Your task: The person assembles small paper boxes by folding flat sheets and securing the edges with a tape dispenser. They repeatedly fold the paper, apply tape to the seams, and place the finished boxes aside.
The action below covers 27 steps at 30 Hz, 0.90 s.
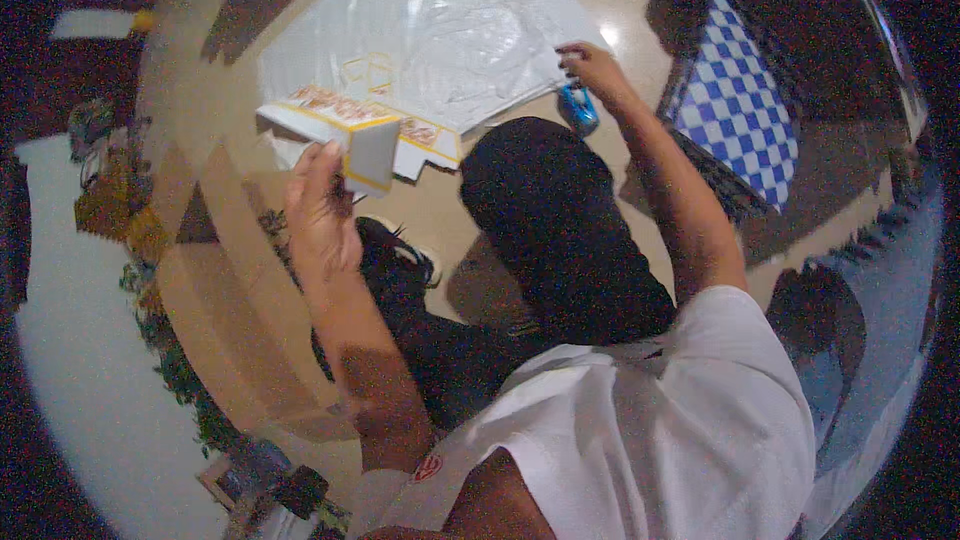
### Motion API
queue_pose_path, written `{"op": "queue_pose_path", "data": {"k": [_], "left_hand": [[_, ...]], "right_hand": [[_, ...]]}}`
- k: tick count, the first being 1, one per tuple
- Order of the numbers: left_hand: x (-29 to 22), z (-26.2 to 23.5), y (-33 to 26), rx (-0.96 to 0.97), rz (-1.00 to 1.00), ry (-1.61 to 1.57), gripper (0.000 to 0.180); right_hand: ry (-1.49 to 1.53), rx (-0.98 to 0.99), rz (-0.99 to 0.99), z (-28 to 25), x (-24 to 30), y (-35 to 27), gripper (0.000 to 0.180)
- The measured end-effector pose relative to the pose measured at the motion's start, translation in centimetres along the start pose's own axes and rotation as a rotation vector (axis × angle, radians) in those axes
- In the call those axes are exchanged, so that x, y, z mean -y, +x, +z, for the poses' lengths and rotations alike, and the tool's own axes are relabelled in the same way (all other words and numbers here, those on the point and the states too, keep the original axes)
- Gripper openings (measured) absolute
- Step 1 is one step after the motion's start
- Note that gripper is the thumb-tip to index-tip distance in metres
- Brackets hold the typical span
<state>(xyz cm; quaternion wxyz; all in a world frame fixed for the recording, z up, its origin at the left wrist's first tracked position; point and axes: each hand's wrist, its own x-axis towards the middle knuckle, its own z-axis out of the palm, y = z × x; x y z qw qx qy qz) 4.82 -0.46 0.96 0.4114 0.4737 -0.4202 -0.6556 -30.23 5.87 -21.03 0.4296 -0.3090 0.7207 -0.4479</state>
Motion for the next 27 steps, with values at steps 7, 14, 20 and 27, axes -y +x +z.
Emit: {"op": "queue_pose_path", "data": {"k": [7, 14, 20, 27], "left_hand": [[1.9, 1.8, 0.1, -0.005, -0.09, 0.069, 0.015], [3.4, 2.7, 1.3, 0.025, -0.123, 0.073, 0.012], [3.8, 3.6, 1.7, 0.033, -0.142, 0.079, 0.013], [4.4, 3.5, 2.1, 0.056, -0.162, 0.115, 0.02]], "right_hand": [[-0.078, -0.127, 0.336, -0.6, -18.7, -1.3, 0.032], [-0.016, -0.158, 0.229, 0.1, -22.2, 0.4, 0.028], [-0.073, -0.084, 0.334, 0.1, -22.0, 2.2, 0.027], [-0.034, -0.064, 0.43, -0.2, -22.7, 4.0, 0.028]]}}
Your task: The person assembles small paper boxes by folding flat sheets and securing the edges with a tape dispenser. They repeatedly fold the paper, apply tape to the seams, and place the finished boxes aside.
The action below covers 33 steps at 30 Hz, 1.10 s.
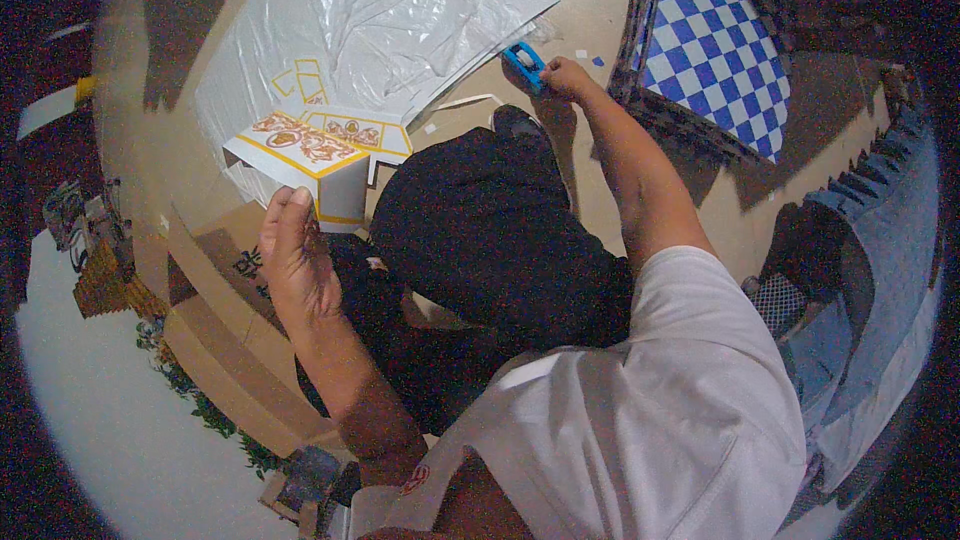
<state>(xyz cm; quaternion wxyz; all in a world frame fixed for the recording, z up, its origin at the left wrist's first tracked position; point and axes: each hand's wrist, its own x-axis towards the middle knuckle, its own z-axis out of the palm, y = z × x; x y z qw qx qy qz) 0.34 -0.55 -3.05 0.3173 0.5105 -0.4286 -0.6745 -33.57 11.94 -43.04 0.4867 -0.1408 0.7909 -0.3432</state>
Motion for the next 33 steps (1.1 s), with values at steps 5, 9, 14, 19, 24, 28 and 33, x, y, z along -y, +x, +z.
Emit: {"op": "queue_pose_path", "data": {"k": [5, 9, 14, 19, 24, 28, 33], "left_hand": [[0.2, -0.2, -0.2, -0.021, 0.008, 0.019, 0.019], [0.1, 0.0, -0.2, 0.02, -0.003, 0.03, 0.019], [0.1, 0.3, 0.1, -0.009, -0.009, 0.037, 0.019], [0.3, 0.0, 0.1, -0.068, 0.001, 0.038, 0.019], [0.2, 0.4, 0.0, -0.096, 0.054, -0.045, 0.01], [-1.9, 4.0, 0.7, -0.018, 0.094, -0.044, 0.011], [-0.3, -0.6, -0.8, -0.209, 0.235, 0.05, 0.011]], "right_hand": [[0.274, 0.12, 0.101, 0.3, 2.0, -3.1, 0.022], [0.397, 0.132, -0.034, 0.2, -0.5, -3.2, 0.022], [0.407, 0.051, 0.024, 0.6, -3.8, -1.8, 0.021], [0.409, -0.037, 0.049, 2.3, -2.7, -3.5, 0.018], [0.025, -0.088, 0.151, 3.7, -4.5, -1.3, 0.014], [-0.282, -0.249, 0.018, 2.5, -11.6, 3.3, 0.015], [0.241, 0.102, -0.216, 7.0, 6.7, -8.8, 0.018]]}}
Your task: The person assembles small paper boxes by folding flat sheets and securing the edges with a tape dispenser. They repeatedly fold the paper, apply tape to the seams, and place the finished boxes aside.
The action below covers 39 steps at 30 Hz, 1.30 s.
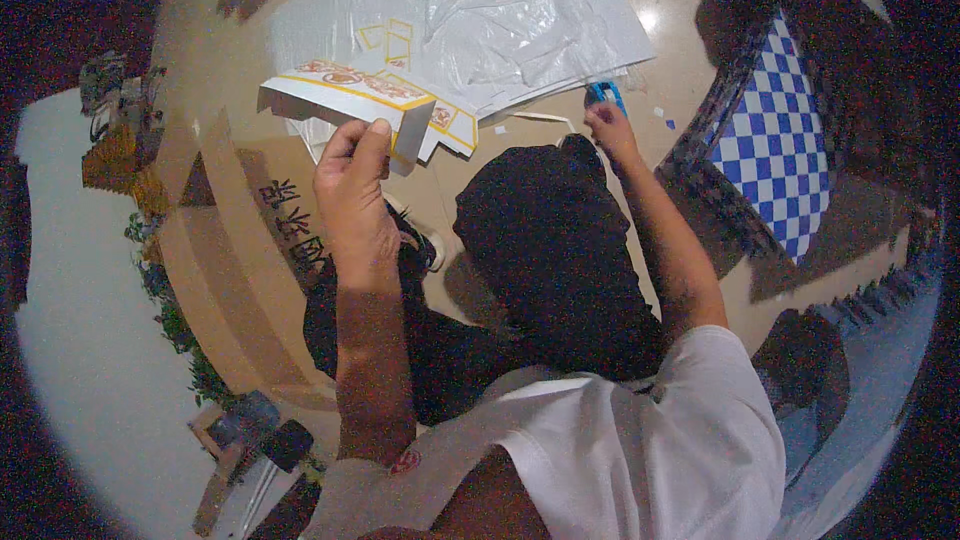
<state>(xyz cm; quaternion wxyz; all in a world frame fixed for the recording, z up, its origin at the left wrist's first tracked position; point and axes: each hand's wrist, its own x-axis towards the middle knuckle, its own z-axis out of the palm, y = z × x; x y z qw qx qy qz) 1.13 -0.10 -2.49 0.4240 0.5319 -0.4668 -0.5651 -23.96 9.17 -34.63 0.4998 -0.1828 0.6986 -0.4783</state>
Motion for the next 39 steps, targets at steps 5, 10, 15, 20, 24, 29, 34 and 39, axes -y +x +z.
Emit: {"op": "queue_pose_path", "data": {"k": [5, 10, 15, 20, 24, 29, 34, 39], "left_hand": [[-1.2, 1.2, -0.1, -0.037, 0.148, 0.023, 0.012], [-1.9, 0.7, -0.5, -0.103, 0.315, 0.061, 0.012], [-4.0, -0.3, -1.8, -0.181, 0.519, 0.168, 0.012], [-5.1, -1.1, -3.1, -0.249, 0.632, 0.258, 0.01], [-5.7, -1.9, -3.6, -0.243, 0.778, 0.353, 0.008], [-5.2, -2.3, -3.3, -0.231, 0.914, 0.363, 0.006], [-5.6, -2.2, -3.8, -0.248, 0.95, 0.295, 0.009], [-5.2, -2.0, -3.8, -0.261, 0.985, 0.341, 0.013]], "right_hand": [[0.074, 0.259, -0.479, 4.1, 22.5, -8.0, 0.026], [0.137, 0.559, -0.707, 9.6, 31.4, -16.9, 0.047], [0.055, 0.468, -0.754, 12.0, 32.1, -19.5, 0.045], [0.061, 0.464, -0.753, 12.9, 32.3, -20.9, 0.043], [0.051, 0.458, -0.777, 13.4, 32.5, -21.9, 0.041], [-0.003, 0.397, -0.823, 13.7, 32.5, -22.6, 0.033], [-0.017, 0.374, -0.862, 14.1, 32.5, -23.5, 0.026], [-0.011, 0.371, -0.899, 14.0, 32.3, -23.2, 0.03]]}}
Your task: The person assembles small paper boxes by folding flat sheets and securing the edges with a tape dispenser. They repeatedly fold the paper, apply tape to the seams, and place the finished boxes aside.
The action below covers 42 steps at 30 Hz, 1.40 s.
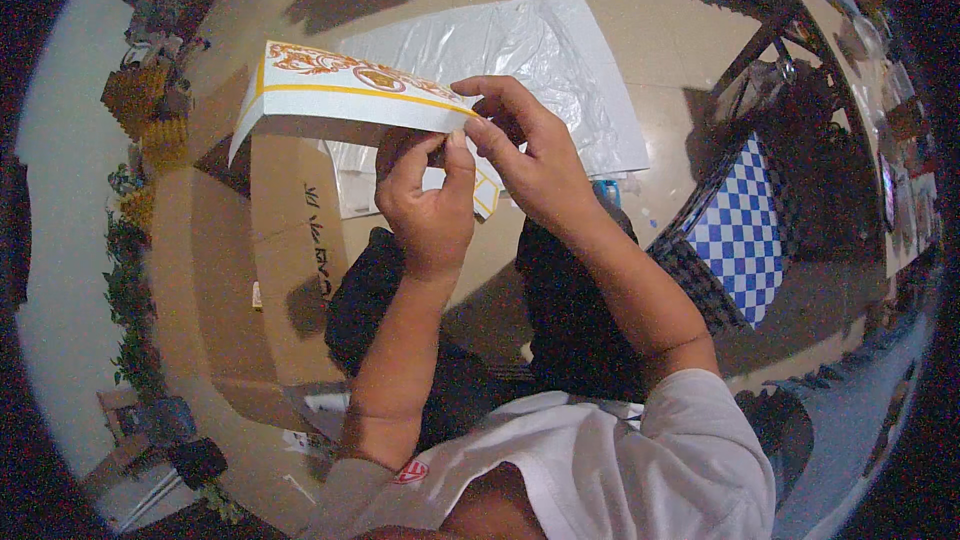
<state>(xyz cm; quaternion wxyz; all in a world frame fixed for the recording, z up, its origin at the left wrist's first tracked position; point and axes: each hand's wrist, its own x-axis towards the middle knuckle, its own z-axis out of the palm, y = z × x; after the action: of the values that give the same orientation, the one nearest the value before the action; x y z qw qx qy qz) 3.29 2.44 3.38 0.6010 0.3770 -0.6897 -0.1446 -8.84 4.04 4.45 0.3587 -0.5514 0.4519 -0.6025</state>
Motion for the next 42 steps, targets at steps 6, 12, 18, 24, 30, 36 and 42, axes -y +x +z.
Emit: {"op": "queue_pose_path", "data": {"k": [6, 12, 18, 24, 30, 36, 42], "left_hand": [[-0.3, 0.1, 0.1, -0.008, -0.012, -0.096, 0.013], [-1.0, -0.3, 0.1, 0.089, -0.105, -0.17, 0.009], [-0.9, -1.7, 0.7, 0.178, -0.353, -0.598, 0.012], [-1.7, -2.6, 1.8, 0.271, -0.528, -0.911, 0.009], [-0.9, -2.9, 1.0, 0.743, -0.145, -0.362, 0.012], [0.3, -3.4, -0.1, 0.846, 0.054, -0.147, 0.022], [-0.7, -4.5, 0.4, 0.964, -0.161, -0.082, 0.035]], "right_hand": [[-0.06, 0.041, -0.002, -0.4, -0.2, -0.1, 0.036], [0.002, 0.014, -0.073, -0.4, -0.6, 0.1, 0.043], [0.171, 0.094, -0.065, 0.4, 0.3, 0.1, 0.051], [0.164, 0.188, -0.161, -1.2, -0.8, -0.2, 0.057], [0.135, 0.057, -0.012, -3.1, 0.9, 1.6, 0.1], [0.186, 0.175, -0.121, -1.2, 4.1, 2.2, 0.082], [0.163, 0.16, -0.039, -0.8, 2.9, 1.0, 0.055]]}}
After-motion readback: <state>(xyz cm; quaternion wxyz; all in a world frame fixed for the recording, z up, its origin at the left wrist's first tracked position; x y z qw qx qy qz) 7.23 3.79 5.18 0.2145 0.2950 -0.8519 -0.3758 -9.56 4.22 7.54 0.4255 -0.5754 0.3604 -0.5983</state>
